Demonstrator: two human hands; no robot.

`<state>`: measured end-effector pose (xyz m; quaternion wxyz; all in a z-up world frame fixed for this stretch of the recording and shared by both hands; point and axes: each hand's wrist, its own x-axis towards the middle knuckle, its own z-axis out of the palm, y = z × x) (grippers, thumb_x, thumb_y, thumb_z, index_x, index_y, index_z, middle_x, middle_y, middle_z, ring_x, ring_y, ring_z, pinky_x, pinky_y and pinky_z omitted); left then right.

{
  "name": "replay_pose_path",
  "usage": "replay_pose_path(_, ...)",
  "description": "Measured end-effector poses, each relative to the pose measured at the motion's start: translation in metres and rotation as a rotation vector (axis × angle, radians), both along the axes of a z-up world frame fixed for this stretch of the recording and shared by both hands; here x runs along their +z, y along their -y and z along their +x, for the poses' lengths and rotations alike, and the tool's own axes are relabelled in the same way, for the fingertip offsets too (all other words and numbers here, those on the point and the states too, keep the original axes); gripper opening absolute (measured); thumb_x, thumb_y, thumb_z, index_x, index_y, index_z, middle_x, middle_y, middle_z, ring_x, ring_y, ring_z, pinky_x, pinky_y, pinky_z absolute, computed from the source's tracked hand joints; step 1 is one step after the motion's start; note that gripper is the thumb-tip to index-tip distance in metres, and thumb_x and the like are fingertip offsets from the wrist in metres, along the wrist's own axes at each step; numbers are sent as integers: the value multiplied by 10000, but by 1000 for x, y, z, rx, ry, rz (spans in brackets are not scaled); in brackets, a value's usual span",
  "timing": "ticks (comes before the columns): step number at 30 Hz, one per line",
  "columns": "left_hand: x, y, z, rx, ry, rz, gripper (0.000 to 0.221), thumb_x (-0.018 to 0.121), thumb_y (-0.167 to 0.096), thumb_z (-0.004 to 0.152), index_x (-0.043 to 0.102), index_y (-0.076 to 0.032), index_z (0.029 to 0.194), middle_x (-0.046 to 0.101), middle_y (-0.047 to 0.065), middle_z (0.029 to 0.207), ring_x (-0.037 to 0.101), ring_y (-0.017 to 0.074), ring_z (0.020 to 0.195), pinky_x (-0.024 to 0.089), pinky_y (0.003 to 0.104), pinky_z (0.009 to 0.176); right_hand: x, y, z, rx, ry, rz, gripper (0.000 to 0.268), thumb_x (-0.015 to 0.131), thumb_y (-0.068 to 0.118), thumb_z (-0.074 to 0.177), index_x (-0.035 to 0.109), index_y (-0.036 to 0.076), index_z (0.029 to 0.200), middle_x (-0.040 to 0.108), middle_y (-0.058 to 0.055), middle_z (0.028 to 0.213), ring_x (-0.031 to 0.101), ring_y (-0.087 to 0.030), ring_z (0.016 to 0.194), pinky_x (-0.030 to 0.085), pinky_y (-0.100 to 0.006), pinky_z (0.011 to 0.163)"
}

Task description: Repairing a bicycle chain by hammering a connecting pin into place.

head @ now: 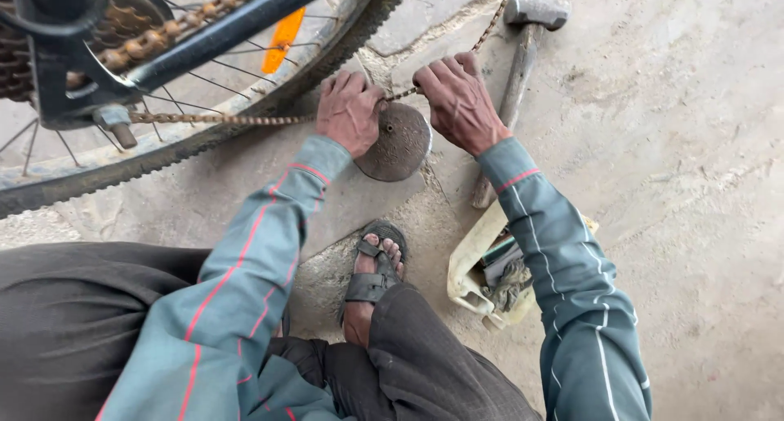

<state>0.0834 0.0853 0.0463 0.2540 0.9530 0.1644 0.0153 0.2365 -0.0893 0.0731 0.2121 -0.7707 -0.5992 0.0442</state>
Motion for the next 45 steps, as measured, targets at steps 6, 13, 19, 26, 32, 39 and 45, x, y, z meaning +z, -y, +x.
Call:
replay_pose_path(6,16,3,-13,-257,-95,-141,234,644,-113,879,612,-36,1098,651,172,1022,666,412,921,523,508,793,27,16,-12,34,-178,-115,129,613,44,968,728,58,1027,614,-55,893,569,-212,906,388,-405,883)
replay_pose_path(13,5,3,-44,-211,33,18,183,644,-64,841,560,-16,996,632,185,945,700,376,866,546,476,723,6,-10,-20,145,-144,-303,206,535,-16,944,721,69,924,609,-32,870,569,-193,906,416,-388,866)
replay_pose_path(19,-10,-2,-39,-176,92,116,255,661,-70,734,557,-21,961,598,175,931,655,351,897,504,461,728,-12,-9,-11,191,-127,-224,127,616,63,924,739,91,907,652,-50,919,578,-195,926,454,-414,916)
replay_pose_path(26,-8,-12,-22,-355,91,183,332,663,-38,697,593,-5,1020,609,160,989,635,304,973,493,436,814,1,-20,-8,154,-136,-318,131,704,178,938,743,112,831,651,-38,810,551,-175,824,414,-410,856)
replay_pose_path(32,-46,-27,-17,-367,120,265,294,648,-30,757,622,5,1048,598,173,994,617,310,995,501,427,877,-31,-22,0,188,10,-281,213,676,169,1019,698,112,815,609,-42,802,527,-184,808,423,-381,829)
replay_pose_path(39,-26,-44,-7,-196,223,170,104,675,-81,869,662,-62,970,560,157,1004,581,352,1020,474,448,861,-43,-46,18,67,-229,-78,110,681,163,954,780,114,949,677,-65,979,604,-259,1006,468,-410,924)
replay_pose_path(45,-37,-48,-20,-78,171,251,120,675,-82,832,650,-71,950,573,149,1023,588,361,1050,470,465,877,-47,-80,-1,4,-89,-118,109,733,223,885,756,128,838,685,-77,873,603,-278,967,402,-460,881)
